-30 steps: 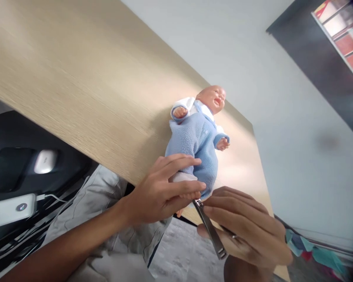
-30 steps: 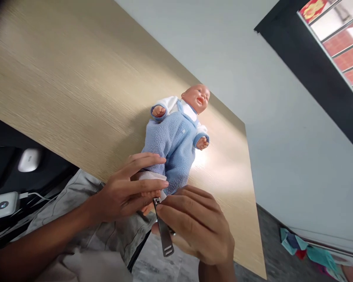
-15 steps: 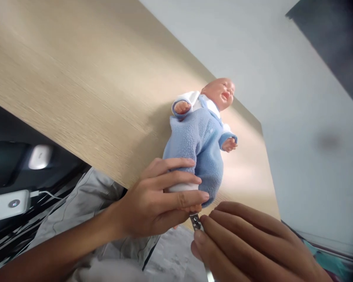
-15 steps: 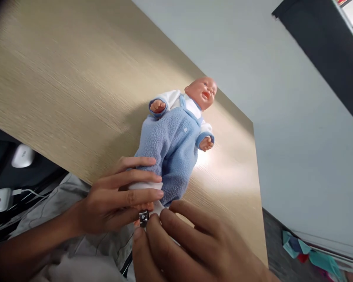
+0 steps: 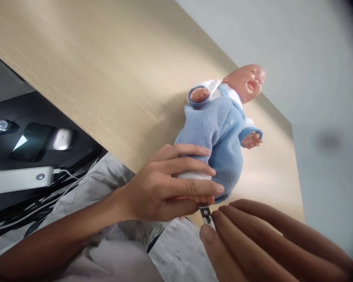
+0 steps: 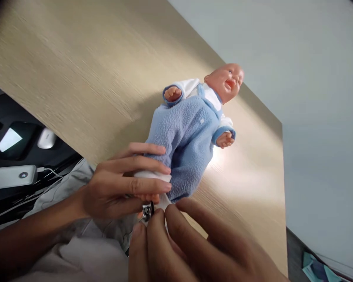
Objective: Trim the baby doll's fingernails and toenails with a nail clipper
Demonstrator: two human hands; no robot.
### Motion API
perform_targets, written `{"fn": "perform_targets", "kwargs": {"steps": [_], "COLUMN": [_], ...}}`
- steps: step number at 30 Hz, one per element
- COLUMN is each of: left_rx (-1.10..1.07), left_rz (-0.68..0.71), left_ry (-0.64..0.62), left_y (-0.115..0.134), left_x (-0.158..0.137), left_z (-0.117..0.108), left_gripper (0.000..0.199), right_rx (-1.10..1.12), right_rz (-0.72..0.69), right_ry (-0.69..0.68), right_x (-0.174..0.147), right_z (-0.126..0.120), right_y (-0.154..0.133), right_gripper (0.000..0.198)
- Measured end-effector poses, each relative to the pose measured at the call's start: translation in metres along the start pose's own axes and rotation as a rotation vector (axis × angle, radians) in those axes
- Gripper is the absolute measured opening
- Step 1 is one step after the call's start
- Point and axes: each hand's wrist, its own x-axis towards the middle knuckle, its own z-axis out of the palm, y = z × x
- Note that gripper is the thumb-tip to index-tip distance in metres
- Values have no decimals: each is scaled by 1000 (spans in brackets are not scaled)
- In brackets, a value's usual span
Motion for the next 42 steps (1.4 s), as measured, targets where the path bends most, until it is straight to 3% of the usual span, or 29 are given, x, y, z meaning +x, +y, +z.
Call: {"fn": "perform_targets", "kwargs": {"steps": [4, 10, 42], "left_rx": [-5, -12, 0], "left_rz": [18, 31, 43], "left_ry": [0, 18, 25], "left_y": [-2, -1, -2], "left_x": [-1, 0, 0], "left_z": [2, 2, 1], "left_gripper": [14, 15, 15], "right_rx": [-40, -49, -233], "right_rz": [-81, 87, -70], "right_ry": [-9, -43, 13], "right_x": [10, 22, 20], "right_z": [-8, -13, 0], "right_y": [-5, -19, -12], "right_gripper": [35, 21, 18]}}
